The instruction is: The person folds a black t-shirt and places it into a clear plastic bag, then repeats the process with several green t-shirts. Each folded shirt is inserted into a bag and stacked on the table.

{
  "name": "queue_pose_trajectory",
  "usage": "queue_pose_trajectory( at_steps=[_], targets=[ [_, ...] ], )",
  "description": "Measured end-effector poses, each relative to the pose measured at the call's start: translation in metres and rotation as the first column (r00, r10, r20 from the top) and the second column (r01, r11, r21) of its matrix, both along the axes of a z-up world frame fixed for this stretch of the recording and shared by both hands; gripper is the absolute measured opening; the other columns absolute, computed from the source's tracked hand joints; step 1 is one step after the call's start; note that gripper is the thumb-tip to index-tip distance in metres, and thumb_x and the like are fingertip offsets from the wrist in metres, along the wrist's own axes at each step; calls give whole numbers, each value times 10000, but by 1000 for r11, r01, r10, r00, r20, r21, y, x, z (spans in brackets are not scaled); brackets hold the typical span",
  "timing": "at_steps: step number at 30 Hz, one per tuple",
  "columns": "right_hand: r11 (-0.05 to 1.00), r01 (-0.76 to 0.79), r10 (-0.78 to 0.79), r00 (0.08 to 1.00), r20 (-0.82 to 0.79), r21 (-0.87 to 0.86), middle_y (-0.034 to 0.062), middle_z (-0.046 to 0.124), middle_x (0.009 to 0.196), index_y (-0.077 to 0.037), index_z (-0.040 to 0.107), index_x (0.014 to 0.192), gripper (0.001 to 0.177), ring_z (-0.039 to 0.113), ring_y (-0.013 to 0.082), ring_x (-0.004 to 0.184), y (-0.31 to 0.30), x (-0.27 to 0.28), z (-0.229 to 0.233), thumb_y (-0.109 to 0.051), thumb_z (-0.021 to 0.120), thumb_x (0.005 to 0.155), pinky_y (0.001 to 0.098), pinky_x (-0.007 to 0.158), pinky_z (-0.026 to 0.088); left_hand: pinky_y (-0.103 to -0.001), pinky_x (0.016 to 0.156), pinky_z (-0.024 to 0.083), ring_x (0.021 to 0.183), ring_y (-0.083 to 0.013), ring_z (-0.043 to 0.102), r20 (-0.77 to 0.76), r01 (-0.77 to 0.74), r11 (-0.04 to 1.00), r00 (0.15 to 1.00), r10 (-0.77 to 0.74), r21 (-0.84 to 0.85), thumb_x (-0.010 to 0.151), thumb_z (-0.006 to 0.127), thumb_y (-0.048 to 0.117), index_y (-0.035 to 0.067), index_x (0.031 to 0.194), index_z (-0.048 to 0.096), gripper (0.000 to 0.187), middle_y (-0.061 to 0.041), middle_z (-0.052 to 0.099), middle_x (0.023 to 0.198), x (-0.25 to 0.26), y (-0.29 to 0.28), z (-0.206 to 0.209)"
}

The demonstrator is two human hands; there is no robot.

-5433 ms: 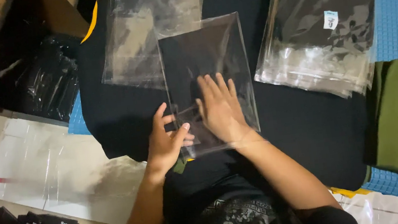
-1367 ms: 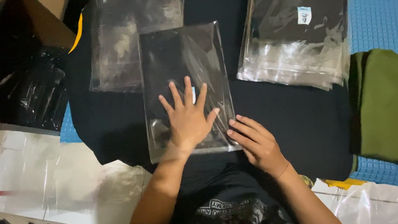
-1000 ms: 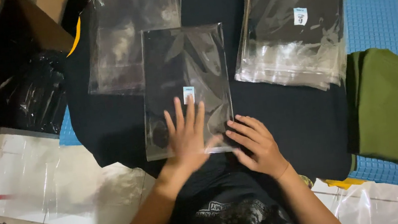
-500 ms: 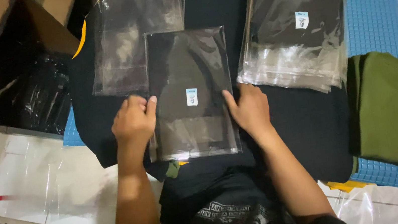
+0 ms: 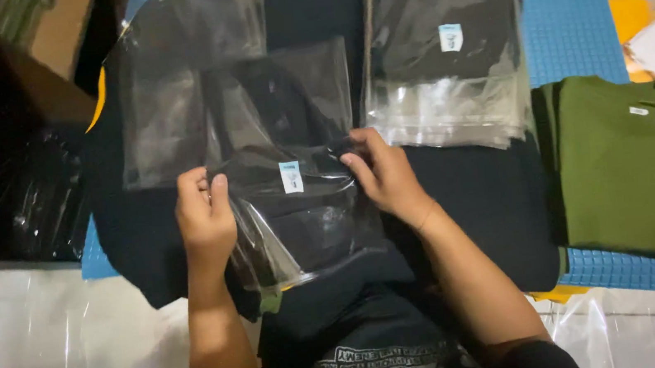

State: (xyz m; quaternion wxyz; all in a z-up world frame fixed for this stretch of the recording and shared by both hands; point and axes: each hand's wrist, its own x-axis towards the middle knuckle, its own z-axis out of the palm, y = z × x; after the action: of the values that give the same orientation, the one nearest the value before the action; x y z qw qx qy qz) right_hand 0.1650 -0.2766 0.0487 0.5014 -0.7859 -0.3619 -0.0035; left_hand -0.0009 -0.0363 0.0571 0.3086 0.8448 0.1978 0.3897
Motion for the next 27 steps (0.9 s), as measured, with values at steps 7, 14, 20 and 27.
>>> queue_pose_trajectory(
  at_steps=[7,14,20,27],
  targets=[
    [978,111,-174,905,388,179,198,619,904,32,584,1219,194,678,414,832,-71,73,90,-18,689,1064,448,745,534,-437,1006,451,1120,-341,589,343,241,970,913,-222,-14,1079,629,98,-73,1290,499,301,-253,556,1113,130,-37,22],
    [831,556,-519,749,411,35,153,728,921,-27,604,1260,209,687,309,797,-144,231,24,-95,680,1078,438,689,498,-309,714,538,779,-155,684,47,403,755,894,-445,-517,925,655,413,94,1210,575,435,-71,712,1056,301,-93,20],
    [845,529,-509,841,185,-79,170,718,1202,-9,636,1300,328,680,301,982,-160,253,-18,-246,622,1074,430,823,499,-306,623,539,592,-128,692,-167,277,600,799,-577,-751,859,685,376,47,1306,596,563,-96,730,1153,301,-100,31],
    [850,526,-515,840,172,-18,83,716,1013,-43,672,1299,329,604,177,814,-153,247,-4,-268,663,1060,362,749,481,-334,810,553,786,-141,742,-133,338,804,882,-451,-489,883,714,380,70,1235,662,471,48,728,696,291,-90,35]
  ],
)
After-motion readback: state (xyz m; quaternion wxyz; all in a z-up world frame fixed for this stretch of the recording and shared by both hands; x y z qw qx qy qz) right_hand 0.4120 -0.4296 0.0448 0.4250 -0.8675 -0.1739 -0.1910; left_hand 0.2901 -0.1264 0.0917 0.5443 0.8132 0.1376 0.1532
